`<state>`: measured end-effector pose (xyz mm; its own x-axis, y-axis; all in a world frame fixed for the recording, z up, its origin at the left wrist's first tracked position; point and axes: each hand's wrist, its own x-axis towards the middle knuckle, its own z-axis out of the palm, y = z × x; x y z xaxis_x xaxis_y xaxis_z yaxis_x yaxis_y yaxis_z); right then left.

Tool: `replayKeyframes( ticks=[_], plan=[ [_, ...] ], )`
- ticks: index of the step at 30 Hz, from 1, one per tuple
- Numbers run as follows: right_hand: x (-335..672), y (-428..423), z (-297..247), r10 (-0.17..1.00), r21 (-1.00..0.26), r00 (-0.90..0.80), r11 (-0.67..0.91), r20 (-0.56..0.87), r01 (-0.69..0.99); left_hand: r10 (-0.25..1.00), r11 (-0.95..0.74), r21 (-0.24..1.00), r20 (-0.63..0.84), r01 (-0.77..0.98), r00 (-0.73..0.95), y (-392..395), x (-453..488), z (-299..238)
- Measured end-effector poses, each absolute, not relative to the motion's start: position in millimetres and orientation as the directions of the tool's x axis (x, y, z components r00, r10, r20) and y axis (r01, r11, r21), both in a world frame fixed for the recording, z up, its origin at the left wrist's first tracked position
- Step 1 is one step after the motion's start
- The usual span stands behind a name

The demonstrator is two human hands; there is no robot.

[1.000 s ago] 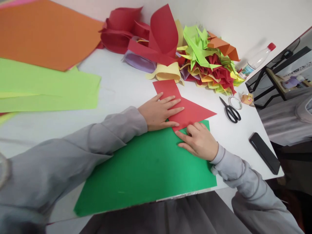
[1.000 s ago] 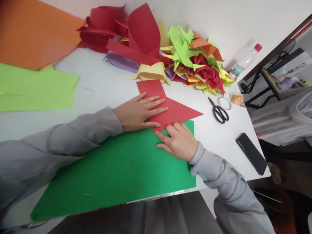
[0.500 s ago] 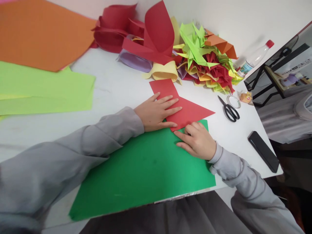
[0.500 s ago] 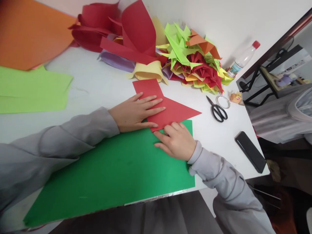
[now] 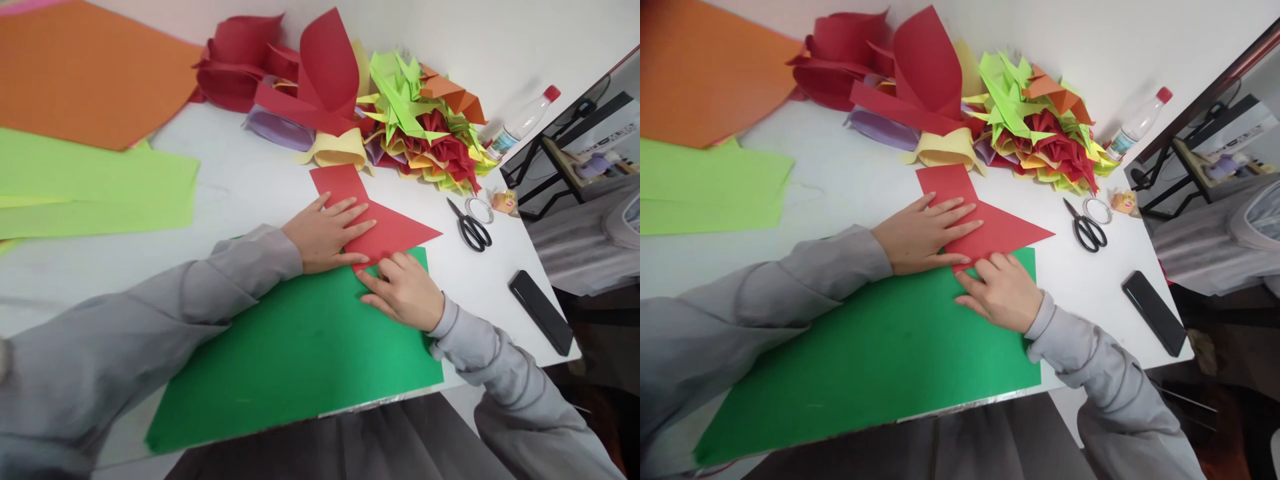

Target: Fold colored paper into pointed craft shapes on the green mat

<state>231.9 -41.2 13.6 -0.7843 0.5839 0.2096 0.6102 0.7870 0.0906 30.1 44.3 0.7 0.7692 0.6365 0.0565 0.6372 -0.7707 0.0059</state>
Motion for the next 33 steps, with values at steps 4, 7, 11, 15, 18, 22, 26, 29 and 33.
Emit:
replayKeyframes(
  ticks=[4,7,11,15,18,22,26,29,33],
  plan=[
    [231.9,-40.2,13.4,0.579,0.081,-0.785,0.791,0.218,0.606,0.646,-0.762,-0.008,0.047,0.647,0.762,44.1,31.2,0.8],
    [232.1,-39.8,13.4,0.572,0.076,-0.785,0.795,0.238,0.602,0.648,-0.760,-0.030,0.044,0.650,0.760,44.4,31.4,0.1],
    [231.8,-40.3,12.9,0.556,0.040,-0.786,0.809,0.271,0.586,0.646,-0.761,-0.039,0.046,0.648,0.762,44.6,31.5,-0.7],
    [228.5,-40.1,11.1,0.556,0.020,-0.766,0.805,0.323,0.593,0.638,-0.768,-0.026,0.054,0.639,0.768,44.6,31.5,-0.4],
    [224.5,-39.7,10.4,0.583,0.050,-0.749,0.778,0.314,0.626,0.638,-0.769,-0.014,0.059,0.639,0.768,44.1,31.6,0.9],
    [219.5,-40.8,12.4,0.608,0.089,-0.745,0.755,0.273,0.649,0.640,-0.766,-0.016,0.057,0.642,0.766,43.5,31.6,2.1],
    [214.9,-43.1,14.0,0.621,0.097,-0.736,0.743,0.269,0.662,0.637,-0.769,-0.030,0.058,0.639,0.769,43.5,30.8,0.9],
    [211.2,-43.3,13.1,0.613,0.077,-0.743,0.755,0.269,0.651,0.642,-0.764,-0.030,0.057,0.644,0.765,43.4,30.4,0.3],
    [207.2,-41.6,11.7,0.600,0.040,-0.745,0.771,0.291,0.636,0.639,-0.768,0.007,0.068,0.640,0.766,43.8,29.8,-0.4]
  ],
)
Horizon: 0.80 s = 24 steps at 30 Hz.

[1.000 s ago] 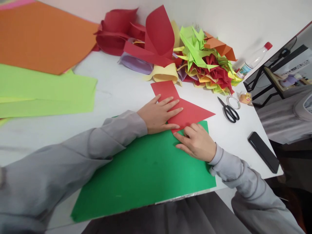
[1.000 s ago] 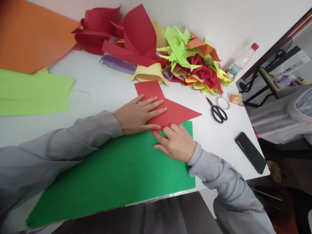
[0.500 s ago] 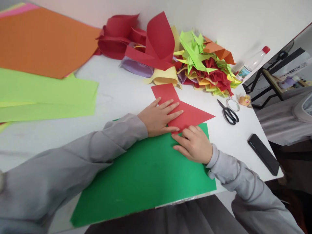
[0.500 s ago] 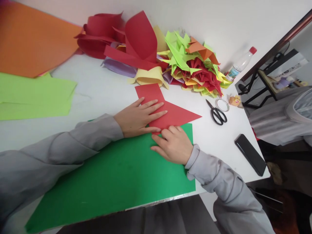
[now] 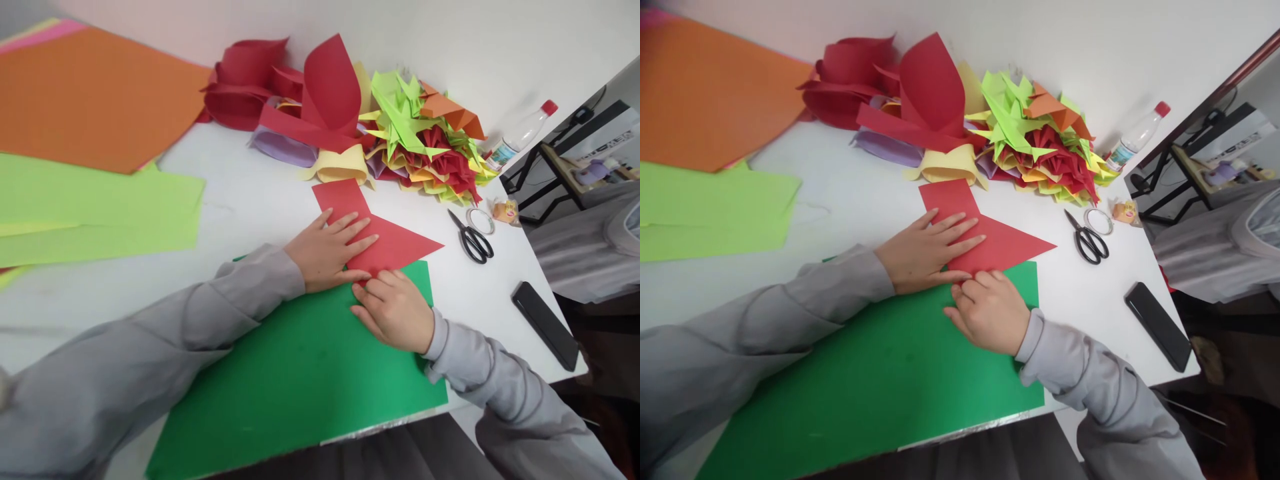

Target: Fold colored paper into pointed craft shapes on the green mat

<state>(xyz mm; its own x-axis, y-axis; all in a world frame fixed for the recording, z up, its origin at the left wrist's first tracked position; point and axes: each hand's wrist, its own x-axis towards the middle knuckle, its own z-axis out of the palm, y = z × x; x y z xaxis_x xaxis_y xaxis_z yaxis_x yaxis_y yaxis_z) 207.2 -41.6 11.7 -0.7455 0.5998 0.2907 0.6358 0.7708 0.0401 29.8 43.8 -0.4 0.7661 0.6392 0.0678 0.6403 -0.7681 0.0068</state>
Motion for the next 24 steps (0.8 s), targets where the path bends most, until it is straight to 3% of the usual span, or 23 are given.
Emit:
replayKeyframes(
  ticks=[9,17,24],
  plan=[
    [217.3,-42.7,20.3,0.569,0.001,-0.751,0.797,0.335,0.604,0.553,-0.826,-0.015,0.173,0.563,0.815,44.0,22.0,-8.7],
    [249.5,-44.7,35.4,0.712,-0.117,-0.655,0.694,0.252,0.710,0.515,-0.838,-0.031,0.283,0.544,0.809,37.4,21.6,-3.5],
    [268.5,-24.0,29.2,0.580,-0.246,-0.760,0.814,0.292,0.527,0.416,-0.882,-0.045,0.393,0.469,0.820,31.4,19.1,4.7]
  ],
)
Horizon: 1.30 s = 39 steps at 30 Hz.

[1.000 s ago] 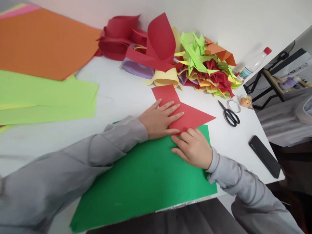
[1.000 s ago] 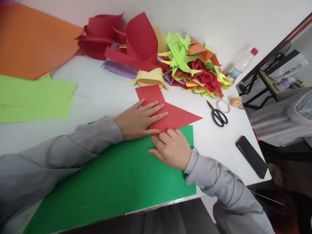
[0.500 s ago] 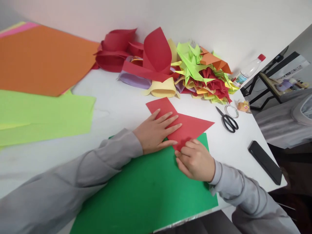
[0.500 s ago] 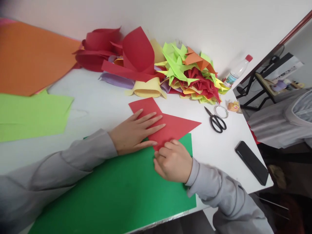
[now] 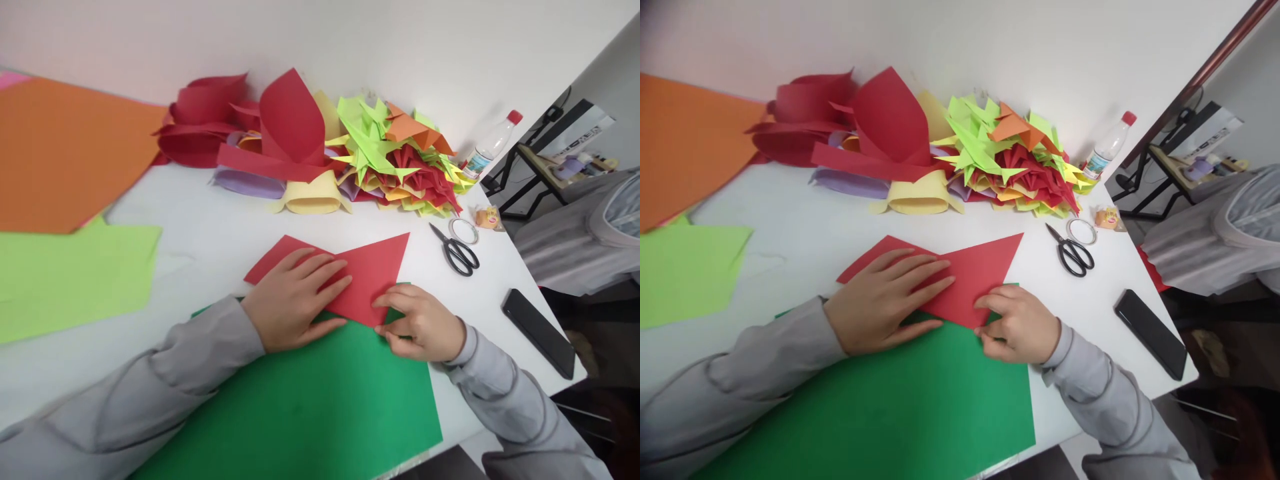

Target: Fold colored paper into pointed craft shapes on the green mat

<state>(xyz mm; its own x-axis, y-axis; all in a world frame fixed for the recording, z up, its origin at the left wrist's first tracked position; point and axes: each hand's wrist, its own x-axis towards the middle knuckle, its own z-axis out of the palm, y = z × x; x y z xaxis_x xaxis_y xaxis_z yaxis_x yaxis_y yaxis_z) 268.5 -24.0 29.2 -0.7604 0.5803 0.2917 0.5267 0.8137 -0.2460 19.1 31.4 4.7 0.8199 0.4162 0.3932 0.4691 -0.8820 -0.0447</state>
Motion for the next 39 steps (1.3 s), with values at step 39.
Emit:
replayKeyframes(
  ticks=[39],
  plan=[
    [270.1,-22.0,25.7,0.575,-0.195,-0.734,0.817,0.361,0.543,0.437,-0.898,0.178,0.233,0.403,0.869,-2.7,23.8,-6.3]
  ],
)
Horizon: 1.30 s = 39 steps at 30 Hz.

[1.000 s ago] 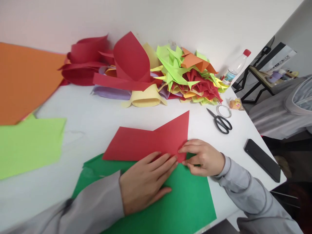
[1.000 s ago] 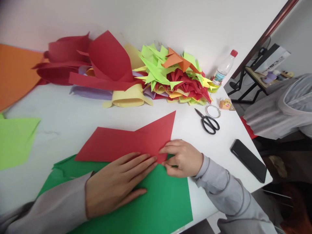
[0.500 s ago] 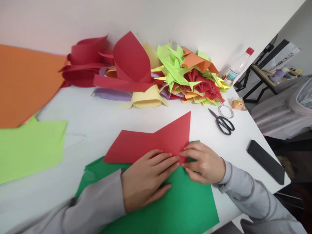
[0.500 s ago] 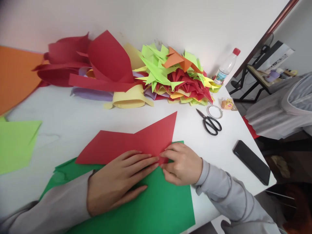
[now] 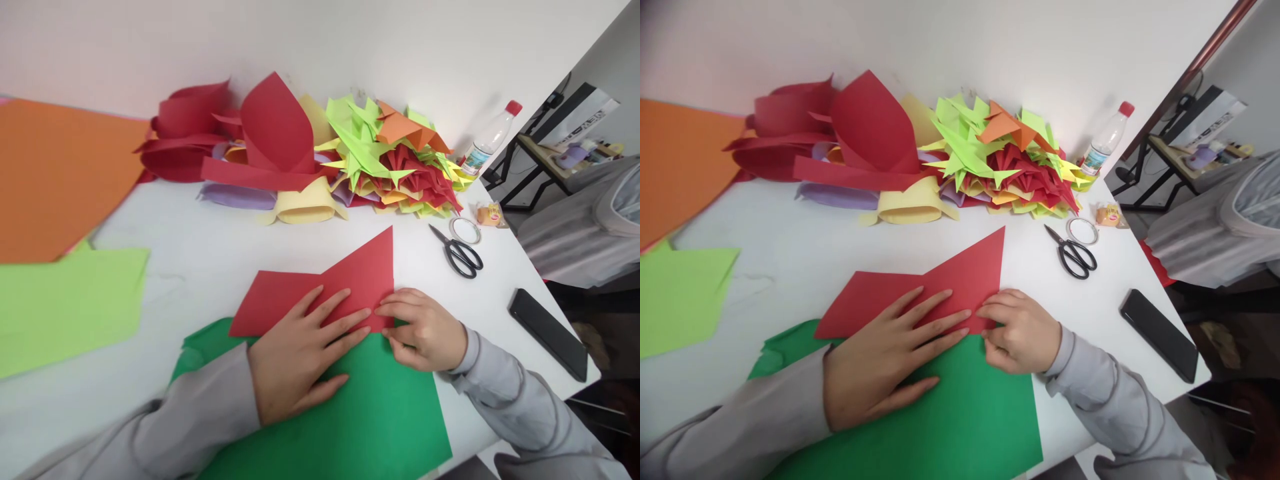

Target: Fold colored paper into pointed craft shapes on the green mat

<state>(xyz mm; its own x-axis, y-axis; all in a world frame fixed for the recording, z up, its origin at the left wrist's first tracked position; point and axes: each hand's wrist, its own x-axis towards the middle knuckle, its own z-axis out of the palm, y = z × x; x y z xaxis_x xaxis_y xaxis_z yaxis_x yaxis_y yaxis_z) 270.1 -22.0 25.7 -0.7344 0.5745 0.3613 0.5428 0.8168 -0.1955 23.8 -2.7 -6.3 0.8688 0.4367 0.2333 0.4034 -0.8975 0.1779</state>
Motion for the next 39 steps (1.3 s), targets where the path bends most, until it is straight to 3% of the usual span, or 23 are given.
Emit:
replayKeyframes(
  ticks=[6,13,33,39],
  plan=[
    [269.3,-26.0,20.8,0.571,-0.206,-0.711,0.817,0.410,0.538,0.425,-0.903,0.173,0.233,0.393,0.875,-0.7,22.5,-7.0],
    [270.3,-19.3,15.6,0.629,-0.359,-0.629,0.778,0.457,0.516,0.417,-0.907,0.177,0.235,0.383,0.878,-1.5,22.9,-8.3],
    [267.5,-24.0,8.8,0.658,-0.266,-0.582,0.740,0.478,0.618,0.411,-0.910,0.175,0.267,0.375,0.872,-1.8,23.1,-9.9],
    [264.7,-23.1,4.6,0.745,-0.370,-0.510,0.661,0.430,0.653,0.371,-0.925,0.209,0.314,0.318,0.874,5.2,21.0,-6.6]
  ],
)
